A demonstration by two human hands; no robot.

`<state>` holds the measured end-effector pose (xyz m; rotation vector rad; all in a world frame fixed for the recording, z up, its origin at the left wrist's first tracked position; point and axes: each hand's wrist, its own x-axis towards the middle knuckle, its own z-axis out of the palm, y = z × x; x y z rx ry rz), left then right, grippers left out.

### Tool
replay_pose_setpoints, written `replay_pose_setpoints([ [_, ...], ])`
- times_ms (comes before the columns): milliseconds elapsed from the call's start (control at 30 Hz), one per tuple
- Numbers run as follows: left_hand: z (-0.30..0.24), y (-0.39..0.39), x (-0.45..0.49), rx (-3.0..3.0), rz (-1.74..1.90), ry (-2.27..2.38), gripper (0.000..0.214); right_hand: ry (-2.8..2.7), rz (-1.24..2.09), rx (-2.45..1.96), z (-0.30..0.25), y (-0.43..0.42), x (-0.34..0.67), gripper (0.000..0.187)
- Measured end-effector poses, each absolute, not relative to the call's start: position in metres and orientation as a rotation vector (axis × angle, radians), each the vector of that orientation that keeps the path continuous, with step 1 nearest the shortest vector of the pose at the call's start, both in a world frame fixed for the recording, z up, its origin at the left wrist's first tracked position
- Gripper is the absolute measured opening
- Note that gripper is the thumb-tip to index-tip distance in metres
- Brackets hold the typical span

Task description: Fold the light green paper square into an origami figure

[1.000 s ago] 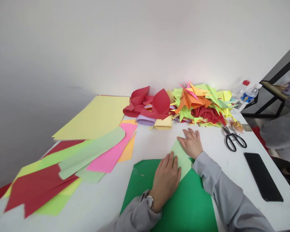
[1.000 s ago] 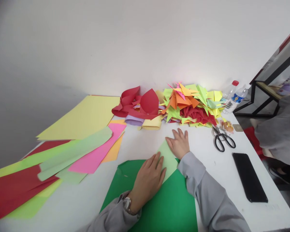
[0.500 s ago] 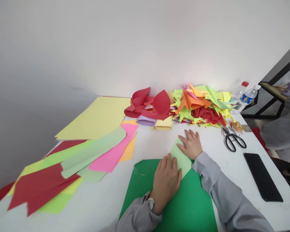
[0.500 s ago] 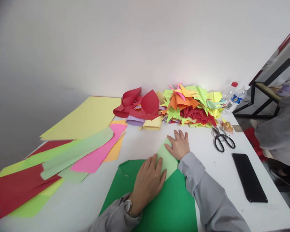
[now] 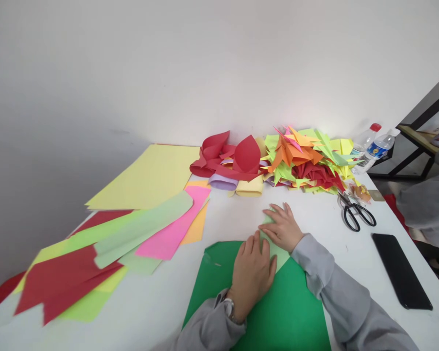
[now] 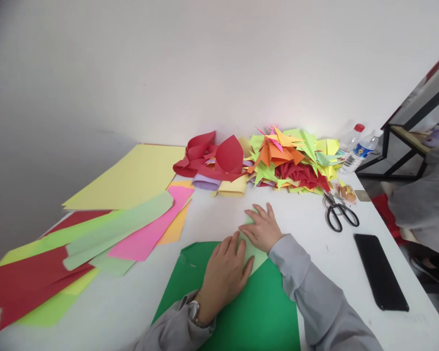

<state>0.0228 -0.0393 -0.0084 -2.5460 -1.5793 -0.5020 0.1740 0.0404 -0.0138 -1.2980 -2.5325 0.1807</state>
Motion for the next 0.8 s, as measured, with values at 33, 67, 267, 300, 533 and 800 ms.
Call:
replay_pose_setpoints([
  [33,-0.008,-0.040,0.023,-2.551,-0.496,-1.587,0.037,-2.510,0.169,-1.324,-0.013,0.040,0.173,0.029],
  [67,-0.008,-0.040,0.023,-2.554,-0.485,-1.597,0.037,-2.488,0.158,-1.344,-0.013,0.040,0.173,0.028],
  [267,-0.007,-0.042,0.024,-2.556,-0.426,-1.632,0.035,-2.412,0.080,-1.391,-0.018,0.046,0.176,0.025],
  [300,-0.007,-0.042,0.024,-2.557,-0.431,-1.633,0.035,-2.396,0.059,-1.433,-0.018,0.048,0.178,0.026],
  [533,-0.010,-0.041,0.025,-2.551,-0.418,-1.613,0.038,-2.244,-0.031,-1.833,-0.013,0.060,0.191,0.032],
  [800,-0.014,-0.034,0.022,-2.586,-0.503,-1.518,0.041,-2.360,-0.079,-1.806,-0.016,0.056,0.191,0.037],
])
